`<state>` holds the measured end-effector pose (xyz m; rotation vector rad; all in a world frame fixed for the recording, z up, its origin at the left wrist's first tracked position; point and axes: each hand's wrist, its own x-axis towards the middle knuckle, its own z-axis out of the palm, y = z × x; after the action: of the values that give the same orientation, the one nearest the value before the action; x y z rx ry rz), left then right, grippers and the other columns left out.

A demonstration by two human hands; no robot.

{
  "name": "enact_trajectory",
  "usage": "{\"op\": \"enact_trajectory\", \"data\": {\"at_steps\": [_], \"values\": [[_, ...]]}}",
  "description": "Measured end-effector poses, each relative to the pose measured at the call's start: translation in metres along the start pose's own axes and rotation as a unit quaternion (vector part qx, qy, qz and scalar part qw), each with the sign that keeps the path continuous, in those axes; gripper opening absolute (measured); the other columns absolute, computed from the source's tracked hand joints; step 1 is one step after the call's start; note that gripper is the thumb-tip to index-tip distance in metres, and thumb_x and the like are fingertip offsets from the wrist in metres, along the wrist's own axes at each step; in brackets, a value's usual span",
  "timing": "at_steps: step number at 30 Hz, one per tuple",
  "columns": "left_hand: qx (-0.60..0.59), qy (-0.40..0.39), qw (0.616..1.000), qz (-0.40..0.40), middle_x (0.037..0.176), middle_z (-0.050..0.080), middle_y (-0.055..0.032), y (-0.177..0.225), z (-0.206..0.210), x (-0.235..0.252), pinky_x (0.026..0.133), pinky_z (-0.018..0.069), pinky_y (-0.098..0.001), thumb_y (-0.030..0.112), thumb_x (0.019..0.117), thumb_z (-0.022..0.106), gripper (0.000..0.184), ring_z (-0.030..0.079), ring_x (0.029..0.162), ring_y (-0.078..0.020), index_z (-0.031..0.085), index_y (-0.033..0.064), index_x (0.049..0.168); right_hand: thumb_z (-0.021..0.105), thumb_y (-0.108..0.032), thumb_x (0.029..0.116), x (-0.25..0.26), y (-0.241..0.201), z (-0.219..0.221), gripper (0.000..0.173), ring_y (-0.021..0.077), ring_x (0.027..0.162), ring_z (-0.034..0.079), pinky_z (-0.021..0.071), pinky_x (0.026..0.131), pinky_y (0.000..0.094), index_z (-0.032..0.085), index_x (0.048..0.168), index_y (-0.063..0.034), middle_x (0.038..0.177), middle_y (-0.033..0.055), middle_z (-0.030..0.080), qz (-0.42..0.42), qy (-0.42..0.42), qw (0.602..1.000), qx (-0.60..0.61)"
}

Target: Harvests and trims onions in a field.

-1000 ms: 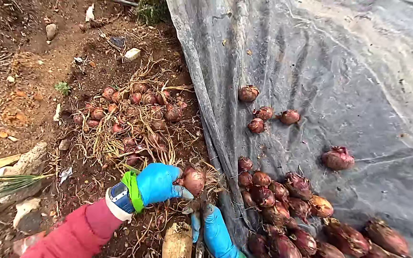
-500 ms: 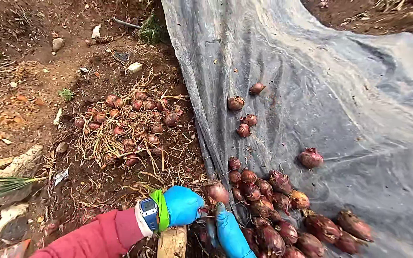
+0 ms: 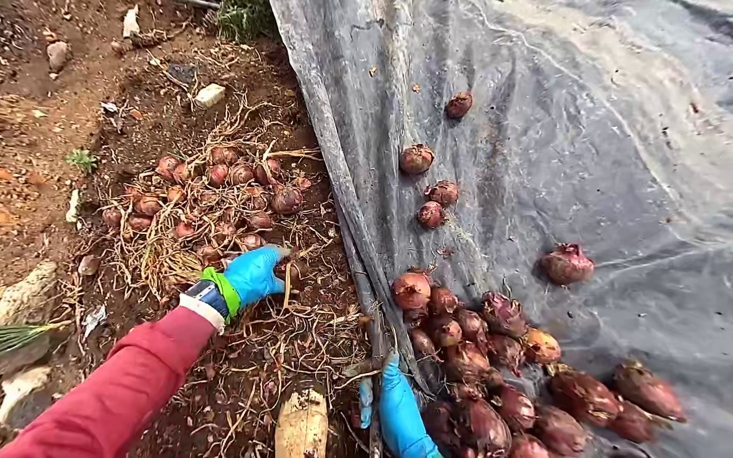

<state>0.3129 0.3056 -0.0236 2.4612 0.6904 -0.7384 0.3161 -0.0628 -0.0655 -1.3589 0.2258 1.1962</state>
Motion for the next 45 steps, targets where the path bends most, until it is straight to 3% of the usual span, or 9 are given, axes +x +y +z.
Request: {"op": "enact_trajectory", "data": {"at_steps": [5, 12, 16, 22, 27, 30, 34, 38, 45], "values": [[-0.032, -0.14, 0.986, 0.086, 0.103, 0.074, -0.0012, 0.076, 0.016, -0.093, 0.088, 0.0571, -0.0515, 0.048, 0.0927, 0.074, 0.041, 0.071, 0.098, -0.02, 0.068, 0.0216, 0.124, 0.036, -0.087, 0.0862, 0.0, -0.018, 0.036, 0.086, 0.0225, 0.044, 0.059, 0.055, 0.041, 0.0398, 0.061, 0.091, -0.0055, 0.059, 0.0083, 0.058, -0.1, -0.126, 0.984, 0.071], [0.01, -0.05, 0.995, 0.091, 0.085, 0.07, 0.0002, 0.071, 0.004, -0.118, 0.075, 0.0567, -0.0488, 0.065, 0.098, 0.057, 0.047, 0.069, 0.083, -0.0193, 0.071, 0.0203, 0.096, 0.021, -0.078, 0.0978, -0.021, -0.038, 0.018, 0.086, 0.0206, 0.041, 0.055, 0.0527, 0.04, 0.0388, 0.068, 0.092, -0.0064, 0.054, 0.0068, 0.056, -0.057, -0.089, 0.985, -0.139], [0.068, -0.193, 0.963, 0.176, 0.102, 0.072, -0.0108, 0.124, 0.012, -0.132, 0.08, 0.0542, -0.0626, 0.042, 0.1042, 0.053, 0.033, 0.07, 0.098, -0.0336, 0.069, 0.0128, 0.107, 0.018, -0.092, 0.0861, -0.03, -0.042, 0.013, 0.092, 0.0192, 0.046, 0.059, 0.0548, 0.045, 0.0388, 0.064, 0.082, -0.0124, 0.059, 0.0044, 0.06, -0.06, -0.142, 0.951, -0.267], [0.0, 0.116, 0.973, -0.199, 0.114, 0.075, -0.0114, 0.008, -0.009, -0.054, 0.087, 0.0558, -0.0655, 0.052, 0.1006, 0.058, 0.042, 0.072, 0.106, -0.0357, 0.071, 0.0196, 0.123, 0.007, -0.077, 0.097, -0.029, -0.051, -0.03, 0.087, 0.0222, 0.038, 0.052, 0.05, 0.035, 0.041, 0.06, 0.097, -0.0083, 0.054, 0.0077, 0.053, -0.11, 0.08, 0.99, 0.044], [0.042, 0.04, 0.945, -0.321, 0.116, 0.07, -0.025, -0.079, 0.031, -0.01, 0.088, 0.0548, -0.0692, 0.029, 0.0869, 0.077, 0.049, 0.069, 0.108, -0.0454, 0.062, 0.0024, 0.125, 0.006, -0.067, 0.1027, -0.019, -0.019, -0.022, 0.085, 0.0236, 0.041, 0.057, 0.0539, 0.039, 0.0411, 0.064, 0.101, -0.0046, 0.057, 0.0102, 0.059, -0.049, 0.046, 0.994, -0.086], [0.044, -0.003, 0.957, -0.287, 0.112, 0.072, -0.0213, -0.078, 0.022, -0.002, 0.09, 0.0548, -0.0674, 0.047, 0.0846, 0.08, 0.055, 0.07, 0.107, -0.0414, 0.068, 0.0066, 0.119, 0.006, -0.064, 0.1044, -0.011, -0.004, -0.001, 0.083, 0.0235, 0.042, 0.058, 0.0556, 0.042, 0.0412, 0.062, 0.09, -0.0046, 0.056, 0.0098, 0.06, -0.015, 0.031, 0.994, -0.106], [0.024, -0.036, 0.991, -0.127, 0.093, 0.073, -0.0066, -0.009, 0.008, -0.057, 0.084, 0.0575, -0.0561, 0.064, 0.0817, 0.078, 0.052, 0.071, 0.092, -0.0275, 0.071, 0.0164, 0.101, 0.008, -0.067, 0.1033, -0.006, 0.007, 0.024, 0.084, 0.0276, 0.043, 0.057, 0.0545, 0.041, 0.0447, 0.06, 0.1, -0.0015, 0.06, 0.0139, 0.058, 0.043, -0.02, 0.999, 0.009], [0.018, -0.16, 0.983, 0.089, 0.097, 0.072, -0.0103, 0.08, 0.005, -0.122, 0.083, 0.0539, -0.0599, 0.066, 0.0885, 0.069, 0.056, 0.069, 0.093, -0.0311, 0.072, 0.0098, 0.094, 0.031, -0.083, 0.092, -0.014, -0.021, 0.047, 0.082, 0.0188, 0.047, 0.061, 0.057, 0.044, 0.0376, 0.065, 0.095, -0.0078, 0.064, 0.0058, 0.063, -0.115, -0.108, 0.987, -0.022], [0.012, -0.088, 0.994, 0.058, 0.096, 0.072, -0.0047, 0.095, -0.005, -0.137, 0.084, 0.0566, -0.0538, 0.068, 0.0924, 0.063, 0.054, 0.07, 0.094, -0.0246, 0.073, 0.0149, 0.095, 0.02, -0.083, 0.0946, -0.032, -0.038, 0.027, 0.086, 0.0207, 0.045, 0.058, 0.0538, 0.044, 0.0399, 0.065, 0.082, -0.0103, 0.059, 0.0064, 0.059, -0.08, -0.103, 0.965, -0.226]]}}
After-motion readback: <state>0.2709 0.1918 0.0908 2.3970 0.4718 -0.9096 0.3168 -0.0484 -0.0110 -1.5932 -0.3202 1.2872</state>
